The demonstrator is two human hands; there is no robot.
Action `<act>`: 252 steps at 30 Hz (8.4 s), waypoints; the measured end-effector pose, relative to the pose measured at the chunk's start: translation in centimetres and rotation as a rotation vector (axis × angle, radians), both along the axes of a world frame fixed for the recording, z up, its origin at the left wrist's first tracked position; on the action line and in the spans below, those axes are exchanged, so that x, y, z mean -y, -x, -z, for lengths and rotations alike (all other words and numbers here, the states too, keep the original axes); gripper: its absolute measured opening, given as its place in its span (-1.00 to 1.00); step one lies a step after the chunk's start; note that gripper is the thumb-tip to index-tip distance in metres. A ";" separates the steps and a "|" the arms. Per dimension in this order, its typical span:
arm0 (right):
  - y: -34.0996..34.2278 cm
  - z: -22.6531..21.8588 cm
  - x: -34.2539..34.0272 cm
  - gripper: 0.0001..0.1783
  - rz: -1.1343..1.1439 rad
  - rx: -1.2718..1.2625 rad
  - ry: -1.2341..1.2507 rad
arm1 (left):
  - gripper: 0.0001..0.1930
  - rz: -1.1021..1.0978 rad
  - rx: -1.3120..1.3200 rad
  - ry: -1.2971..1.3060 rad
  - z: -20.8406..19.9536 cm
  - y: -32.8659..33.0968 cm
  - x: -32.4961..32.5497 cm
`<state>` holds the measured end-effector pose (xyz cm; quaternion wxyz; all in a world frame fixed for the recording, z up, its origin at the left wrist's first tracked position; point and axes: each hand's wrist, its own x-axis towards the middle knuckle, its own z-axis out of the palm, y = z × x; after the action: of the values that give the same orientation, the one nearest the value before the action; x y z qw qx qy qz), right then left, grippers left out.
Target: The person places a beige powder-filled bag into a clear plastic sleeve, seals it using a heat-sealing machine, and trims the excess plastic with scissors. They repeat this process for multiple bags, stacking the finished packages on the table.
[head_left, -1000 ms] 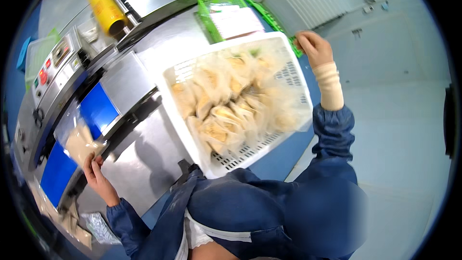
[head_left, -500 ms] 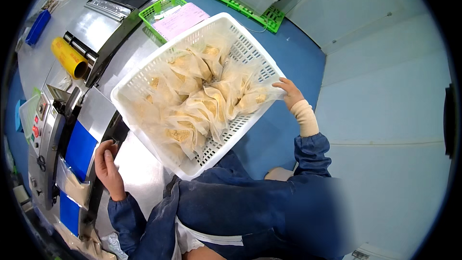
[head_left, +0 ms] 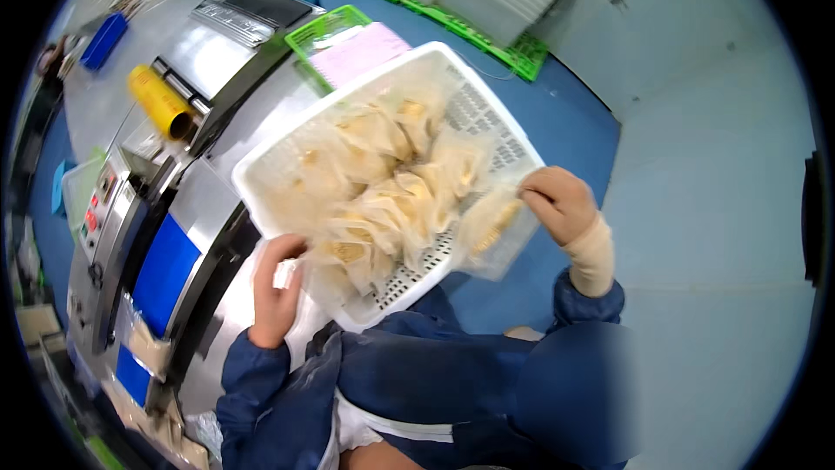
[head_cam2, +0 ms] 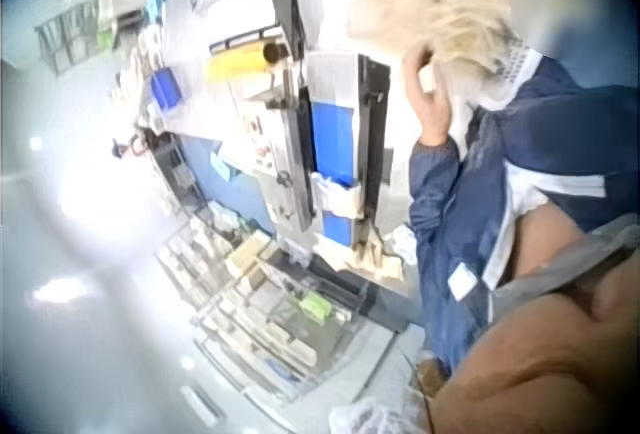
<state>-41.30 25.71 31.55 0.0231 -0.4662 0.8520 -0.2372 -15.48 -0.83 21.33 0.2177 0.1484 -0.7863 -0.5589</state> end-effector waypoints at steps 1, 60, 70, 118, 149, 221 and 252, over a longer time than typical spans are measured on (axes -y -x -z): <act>-0.5 -1.6 1.0 -0.89 -0.038 0.055 0.049 | -0.60 0.102 0.019 0.020 -0.4 0.2 -0.6; -14.0 16.4 44.7 -0.71 -0.428 1.097 0.046 | -0.76 -0.743 -0.361 -0.826 9.5 -11.9 23.4; -11.1 18.1 46.7 -0.67 -0.207 0.862 -0.057 | -0.78 -0.664 -0.236 -0.943 13.0 -7.3 27.4; -17.5 11.3 43.9 -0.70 -0.850 0.001 -0.418 | -0.69 -1.513 -0.333 -0.433 12.5 -29.8 21.2; -14.3 15.2 34.9 -0.43 -0.304 -0.033 -0.804 | 0.23 -2.395 -0.440 -0.943 26.3 -63.9 18.2; 9.4 16.6 -0.8 -0.78 0.412 0.069 0.118 | -0.78 0.031 -0.086 0.165 -3.5 2.6 -1.6; -15.8 0.4 36.7 -0.89 -0.921 0.940 0.180 | -0.68 -0.536 -0.360 0.003 -3.2 -12.6 14.0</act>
<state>-25.46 -11.02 31.14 0.4522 -0.6300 0.4417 -0.4511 -2.91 -14.83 24.58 0.4927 0.2485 -0.6691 -0.4978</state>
